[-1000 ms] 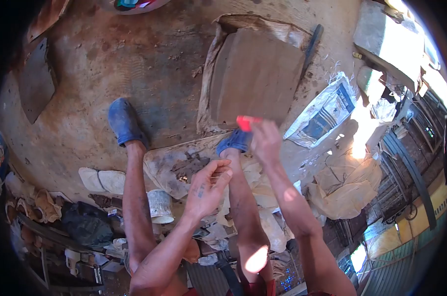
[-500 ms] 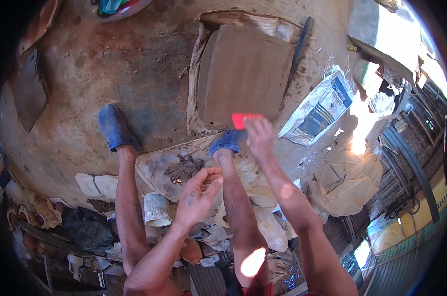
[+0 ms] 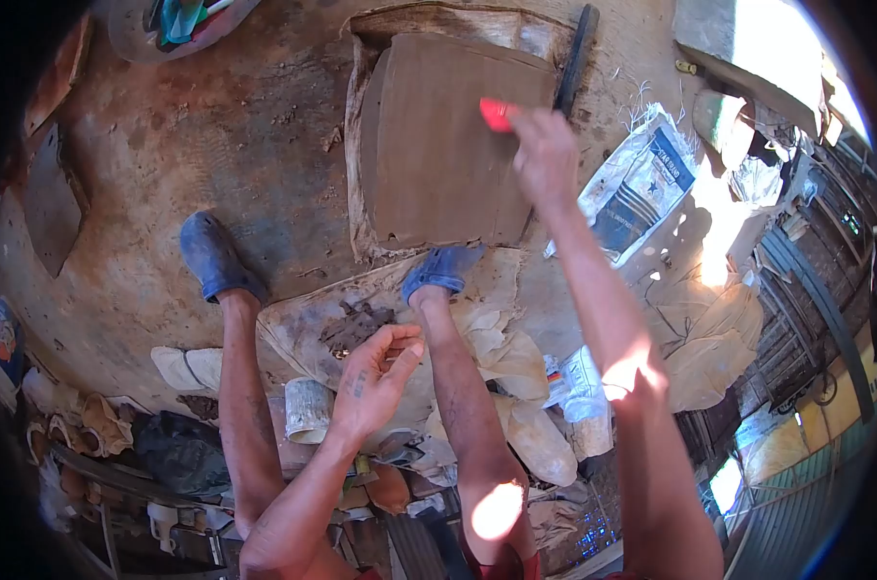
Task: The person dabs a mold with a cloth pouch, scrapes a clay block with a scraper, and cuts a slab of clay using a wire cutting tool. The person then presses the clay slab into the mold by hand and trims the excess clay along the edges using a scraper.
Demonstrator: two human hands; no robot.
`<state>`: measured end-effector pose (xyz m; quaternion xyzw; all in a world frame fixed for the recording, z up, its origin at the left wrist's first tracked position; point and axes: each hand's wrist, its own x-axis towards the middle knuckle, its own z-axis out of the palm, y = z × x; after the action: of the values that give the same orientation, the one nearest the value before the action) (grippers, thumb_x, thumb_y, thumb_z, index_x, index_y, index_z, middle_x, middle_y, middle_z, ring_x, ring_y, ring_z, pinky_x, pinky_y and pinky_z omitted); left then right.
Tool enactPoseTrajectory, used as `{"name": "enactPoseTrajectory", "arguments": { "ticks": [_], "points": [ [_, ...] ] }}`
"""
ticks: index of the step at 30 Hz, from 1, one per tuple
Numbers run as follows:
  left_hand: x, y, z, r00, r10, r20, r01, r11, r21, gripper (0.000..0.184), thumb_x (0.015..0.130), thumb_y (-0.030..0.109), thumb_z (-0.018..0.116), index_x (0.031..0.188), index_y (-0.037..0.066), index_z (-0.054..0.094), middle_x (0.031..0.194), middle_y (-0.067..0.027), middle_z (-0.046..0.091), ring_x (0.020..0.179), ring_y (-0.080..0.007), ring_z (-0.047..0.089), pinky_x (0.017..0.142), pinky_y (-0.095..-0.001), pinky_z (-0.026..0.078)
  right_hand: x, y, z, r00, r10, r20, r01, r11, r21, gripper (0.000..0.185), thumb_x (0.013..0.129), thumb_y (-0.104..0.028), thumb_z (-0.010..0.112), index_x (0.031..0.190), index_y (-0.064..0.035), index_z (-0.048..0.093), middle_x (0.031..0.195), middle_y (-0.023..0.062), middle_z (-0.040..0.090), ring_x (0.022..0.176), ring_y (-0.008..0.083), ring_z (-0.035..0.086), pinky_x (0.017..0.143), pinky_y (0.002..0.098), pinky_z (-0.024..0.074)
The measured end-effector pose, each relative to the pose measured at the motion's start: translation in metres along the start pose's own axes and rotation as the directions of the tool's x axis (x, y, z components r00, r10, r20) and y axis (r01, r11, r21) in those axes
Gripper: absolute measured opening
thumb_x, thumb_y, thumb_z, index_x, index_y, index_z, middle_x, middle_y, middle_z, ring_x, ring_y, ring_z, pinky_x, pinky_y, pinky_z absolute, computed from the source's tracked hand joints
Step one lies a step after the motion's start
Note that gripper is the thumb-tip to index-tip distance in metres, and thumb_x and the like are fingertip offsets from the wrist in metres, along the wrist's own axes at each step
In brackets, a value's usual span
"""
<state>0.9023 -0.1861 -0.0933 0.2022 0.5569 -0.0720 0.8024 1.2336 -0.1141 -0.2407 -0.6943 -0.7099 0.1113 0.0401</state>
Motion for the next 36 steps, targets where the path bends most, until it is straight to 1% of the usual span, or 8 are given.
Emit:
{"name": "enactPoseTrajectory", "arguments": {
  "ticks": [7,9,11,13,15,18,20,36],
  "points": [
    [0.007,0.015,-0.001,0.999,0.035,-0.010,-0.035,0.999,0.006,0.037,0.105,0.020,0.064,0.133,-0.004,0.061,0.119,-0.0112,0.073,0.112,-0.0141,0.065,0.099,-0.0292,0.049,-0.151,-0.060,-0.010,0.995,0.014,0.094,-0.025,0.993,0.118,0.040,0.072,0.005,0.066,0.111,-0.0009,0.074,0.104,0.0095,0.069,0.103,0.0289,0.065,0.086,0.0429,0.0528],
    [0.009,0.019,-0.007,0.998,0.051,-0.032,-0.051,0.999,0.002,0.038,0.105,0.021,0.065,0.133,-0.004,0.061,0.119,-0.0113,0.073,0.112,-0.0141,0.065,0.098,-0.0293,0.050,-0.159,-0.058,-0.018,0.974,0.029,0.223,-0.071,0.981,0.181,0.034,0.077,0.004,0.065,0.109,-0.0028,0.075,0.103,0.0140,0.070,0.101,0.0325,0.066,0.087,0.0447,0.0559],
    [0.014,0.015,-0.009,0.997,0.058,-0.050,-0.059,0.998,-0.018,0.038,0.104,0.021,0.065,0.133,-0.004,0.061,0.118,-0.0114,0.073,0.112,-0.0141,0.065,0.098,-0.0295,0.050,-0.124,-0.042,-0.026,0.990,0.033,0.135,-0.055,0.985,0.162,0.033,0.078,0.004,0.065,0.108,-0.0019,0.075,0.097,0.0128,0.069,0.095,0.0316,0.066,0.083,0.0442,0.0557],
    [0.016,0.006,-0.008,0.991,0.082,-0.109,-0.089,0.994,-0.064,0.037,0.101,0.022,0.067,0.128,-0.003,0.065,0.108,-0.0073,0.071,0.099,-0.0142,0.065,0.093,-0.0311,0.052,-0.060,-0.015,-0.037,0.997,0.068,-0.045,-0.065,0.995,0.075,0.029,0.080,0.004,0.064,0.105,-0.0016,0.076,0.092,0.0145,0.071,0.086,0.0332,0.068,0.080,0.0447,0.0573],
    [0.015,0.002,-0.006,0.996,0.055,-0.077,-0.058,0.997,-0.041,0.037,0.103,0.022,0.066,0.130,-0.003,0.063,0.113,-0.0095,0.072,0.105,-0.0145,0.065,0.096,-0.0309,0.051,0.011,0.032,-0.027,0.980,0.014,-0.199,-0.001,0.998,0.066,0.031,0.080,0.006,0.062,0.105,-0.0028,0.077,0.107,0.0176,0.074,0.099,0.0353,0.070,0.087,0.0450,0.0571],
    [0.013,0.003,-0.003,0.999,0.022,-0.043,-0.022,1.000,-0.013,0.037,0.104,0.021,0.065,0.132,-0.004,0.062,0.118,-0.0118,0.073,0.112,-0.0150,0.066,0.099,-0.0307,0.050,0.060,0.056,-0.021,0.987,-0.044,-0.152,0.050,0.998,0.034,0.033,0.079,0.006,0.060,0.106,-0.0037,0.077,0.106,0.0151,0.074,0.100,0.0354,0.069,0.090,0.0438,0.0563],
    [0.013,0.002,0.003,1.000,0.003,-0.029,-0.004,1.000,-0.029,0.037,0.105,0.021,0.064,0.132,-0.004,0.062,0.118,-0.0118,0.073,0.113,-0.0152,0.066,0.099,-0.0308,0.050,0.055,0.052,-0.017,1.000,0.004,0.023,-0.005,0.999,0.044,0.033,0.079,0.005,0.060,0.106,-0.0033,0.076,0.105,0.0133,0.074,0.102,0.0344,0.069,0.091,0.0430,0.0558],
    [0.013,0.004,-0.011,0.998,0.024,-0.066,-0.025,1.000,-0.012,0.036,0.104,0.020,0.065,0.132,-0.003,0.063,0.115,-0.0099,0.073,0.109,-0.0134,0.065,0.096,-0.0289,0.050,-0.144,-0.052,0.002,0.974,0.223,0.049,-0.227,0.967,0.117,0.039,0.072,0.008,0.066,0.110,0.0001,0.075,0.109,0.0134,0.071,0.102,0.0338,0.067,0.091,0.0437,0.0568]
  ]
}}
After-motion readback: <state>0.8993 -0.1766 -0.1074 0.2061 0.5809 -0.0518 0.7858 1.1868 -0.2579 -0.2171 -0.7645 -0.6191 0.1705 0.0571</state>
